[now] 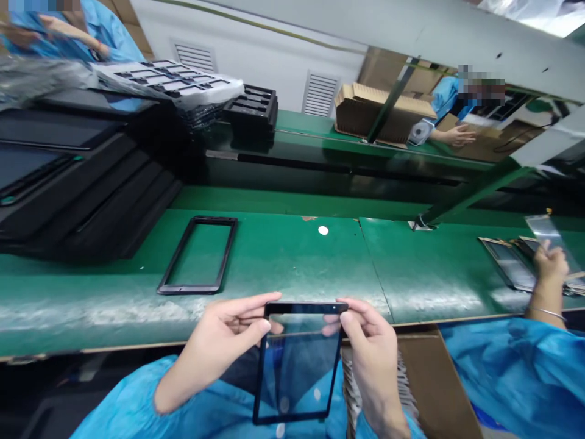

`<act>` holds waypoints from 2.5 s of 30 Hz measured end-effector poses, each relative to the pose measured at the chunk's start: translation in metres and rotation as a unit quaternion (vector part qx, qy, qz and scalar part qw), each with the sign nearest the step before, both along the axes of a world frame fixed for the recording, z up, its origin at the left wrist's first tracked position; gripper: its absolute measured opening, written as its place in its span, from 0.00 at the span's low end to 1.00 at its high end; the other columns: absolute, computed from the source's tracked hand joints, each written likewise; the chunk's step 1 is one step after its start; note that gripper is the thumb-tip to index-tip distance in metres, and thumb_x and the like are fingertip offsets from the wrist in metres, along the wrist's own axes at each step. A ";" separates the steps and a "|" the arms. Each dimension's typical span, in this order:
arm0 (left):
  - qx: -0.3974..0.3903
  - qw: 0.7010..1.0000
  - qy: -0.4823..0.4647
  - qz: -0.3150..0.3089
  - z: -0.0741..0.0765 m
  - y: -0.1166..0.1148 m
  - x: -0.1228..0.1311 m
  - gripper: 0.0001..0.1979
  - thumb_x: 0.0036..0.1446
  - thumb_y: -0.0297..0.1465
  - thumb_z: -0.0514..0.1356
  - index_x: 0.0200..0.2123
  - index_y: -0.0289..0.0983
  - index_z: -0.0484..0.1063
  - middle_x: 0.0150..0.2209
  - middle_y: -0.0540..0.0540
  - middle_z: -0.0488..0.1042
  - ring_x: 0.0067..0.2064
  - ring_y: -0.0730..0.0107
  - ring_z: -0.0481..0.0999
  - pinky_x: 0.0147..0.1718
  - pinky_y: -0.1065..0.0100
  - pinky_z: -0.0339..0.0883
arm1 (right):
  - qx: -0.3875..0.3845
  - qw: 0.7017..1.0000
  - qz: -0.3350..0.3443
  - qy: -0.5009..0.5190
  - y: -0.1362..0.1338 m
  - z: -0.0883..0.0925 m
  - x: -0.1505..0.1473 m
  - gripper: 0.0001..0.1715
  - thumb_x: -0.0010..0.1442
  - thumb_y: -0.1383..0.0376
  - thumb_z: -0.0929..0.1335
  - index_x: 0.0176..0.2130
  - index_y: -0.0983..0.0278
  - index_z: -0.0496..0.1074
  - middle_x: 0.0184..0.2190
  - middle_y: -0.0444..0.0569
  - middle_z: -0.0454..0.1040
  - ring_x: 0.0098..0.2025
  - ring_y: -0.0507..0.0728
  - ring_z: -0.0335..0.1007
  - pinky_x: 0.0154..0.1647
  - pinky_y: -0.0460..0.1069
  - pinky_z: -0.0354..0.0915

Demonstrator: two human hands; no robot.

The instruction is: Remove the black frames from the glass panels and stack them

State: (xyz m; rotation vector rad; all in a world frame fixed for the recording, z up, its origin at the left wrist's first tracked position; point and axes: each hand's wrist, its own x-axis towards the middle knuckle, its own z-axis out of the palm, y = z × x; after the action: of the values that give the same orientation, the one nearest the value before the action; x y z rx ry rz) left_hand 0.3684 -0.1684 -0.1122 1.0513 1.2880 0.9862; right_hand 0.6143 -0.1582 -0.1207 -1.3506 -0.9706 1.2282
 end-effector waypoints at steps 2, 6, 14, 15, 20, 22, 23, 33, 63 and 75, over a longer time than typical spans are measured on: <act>-0.005 1.000 0.005 0.001 -0.002 -0.001 -0.002 0.21 0.56 0.36 0.71 0.53 0.41 0.85 0.31 0.43 0.87 0.30 0.62 0.86 0.31 0.70 0.80 | 0.000 1.000 0.000 0.007 -0.001 0.002 -0.003 0.15 0.60 0.53 0.76 0.42 0.60 0.82 0.25 0.47 0.86 0.26 0.60 0.85 0.35 0.53 0.80; -0.008 1.000 0.012 0.000 -0.002 -0.001 -0.004 0.21 0.56 0.38 0.72 0.53 0.44 0.85 0.32 0.42 0.88 0.31 0.62 0.86 0.36 0.68 0.82 | 0.005 1.000 0.002 0.025 -0.002 0.003 -0.005 0.15 0.60 0.52 0.76 0.41 0.60 0.82 0.27 0.49 0.87 0.26 0.58 0.84 0.33 0.51 0.79; -0.004 1.000 0.016 0.005 -0.006 -0.002 -0.006 0.22 0.56 0.40 0.73 0.53 0.42 0.85 0.32 0.42 0.88 0.33 0.60 0.87 0.38 0.68 0.82 | 0.007 0.999 0.006 0.036 -0.002 0.001 -0.007 0.15 0.60 0.53 0.77 0.42 0.60 0.82 0.27 0.49 0.88 0.26 0.56 0.85 0.32 0.48 0.78; -0.005 1.000 0.017 0.005 -0.006 -0.003 -0.006 0.22 0.56 0.40 0.73 0.53 0.42 0.85 0.32 0.42 0.88 0.34 0.59 0.88 0.39 0.68 0.82 | 0.008 0.999 0.006 0.035 -0.003 0.001 -0.007 0.15 0.60 0.53 0.77 0.42 0.60 0.82 0.27 0.48 0.88 0.26 0.57 0.85 0.33 0.48 0.78; -0.011 1.000 0.014 -0.012 -0.005 -0.004 -0.008 0.23 0.56 0.42 0.73 0.54 0.41 0.84 0.33 0.41 0.88 0.35 0.57 0.88 0.39 0.66 0.82 | 0.008 1.000 -0.003 0.029 -0.005 0.000 -0.008 0.16 0.61 0.53 0.76 0.41 0.62 0.82 0.26 0.49 0.87 0.25 0.58 0.85 0.32 0.50 0.79; -0.016 1.000 0.015 -0.004 -0.005 -0.004 -0.008 0.23 0.55 0.42 0.73 0.54 0.41 0.85 0.32 0.41 0.88 0.34 0.57 0.87 0.39 0.65 0.82 | 0.008 1.000 -0.009 0.029 -0.005 0.000 -0.008 0.16 0.60 0.53 0.76 0.40 0.62 0.82 0.26 0.49 0.87 0.25 0.58 0.84 0.31 0.50 0.79; -0.020 1.000 0.018 -0.004 -0.005 -0.005 -0.008 0.23 0.56 0.42 0.73 0.53 0.41 0.85 0.32 0.41 0.87 0.33 0.57 0.87 0.39 0.64 0.82 | 0.008 0.999 -0.011 0.029 -0.005 0.000 -0.008 0.16 0.60 0.53 0.76 0.40 0.62 0.82 0.25 0.49 0.87 0.24 0.58 0.84 0.30 0.50 0.79; 0.148 0.934 0.231 -0.228 0.009 0.002 0.007 0.28 0.63 0.37 0.67 0.66 0.53 0.73 0.60 0.46 0.81 0.58 0.50 0.81 0.59 0.59 0.73 | -0.008 0.986 0.166 0.013 0.000 0.002 -0.019 0.23 0.57 0.58 0.77 0.51 0.58 0.81 0.25 0.44 0.86 0.27 0.58 0.84 0.33 0.51 0.79; -0.030 0.996 -0.037 0.076 -0.013 -0.013 0.006 0.31 0.60 0.50 0.68 0.59 0.39 0.70 0.39 0.38 0.86 0.24 0.64 0.80 0.15 0.74 0.65 | -0.016 1.000 -0.011 0.024 -0.004 -0.016 0.019 0.20 0.62 0.48 0.73 0.30 0.60 0.81 0.21 0.47 0.84 0.21 0.57 0.80 0.26 0.47 0.75; 0.050 0.996 0.058 0.053 -0.035 -0.010 -0.002 0.27 0.71 0.44 0.58 0.69 0.45 0.59 0.61 0.36 0.78 0.45 0.56 0.86 0.35 0.64 0.81 | -0.007 1.000 -0.015 0.003 -0.012 -0.020 0.019 0.17 0.61 0.51 0.74 0.43 0.60 0.80 0.27 0.49 0.87 0.24 0.58 0.83 0.30 0.48 0.76</act>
State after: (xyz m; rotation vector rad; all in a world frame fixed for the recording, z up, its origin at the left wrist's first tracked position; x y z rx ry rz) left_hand 0.3665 -0.1783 -0.1469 1.1391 1.4131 1.0927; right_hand 0.6334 -0.1697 -0.1404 -1.3672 -0.9349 1.2180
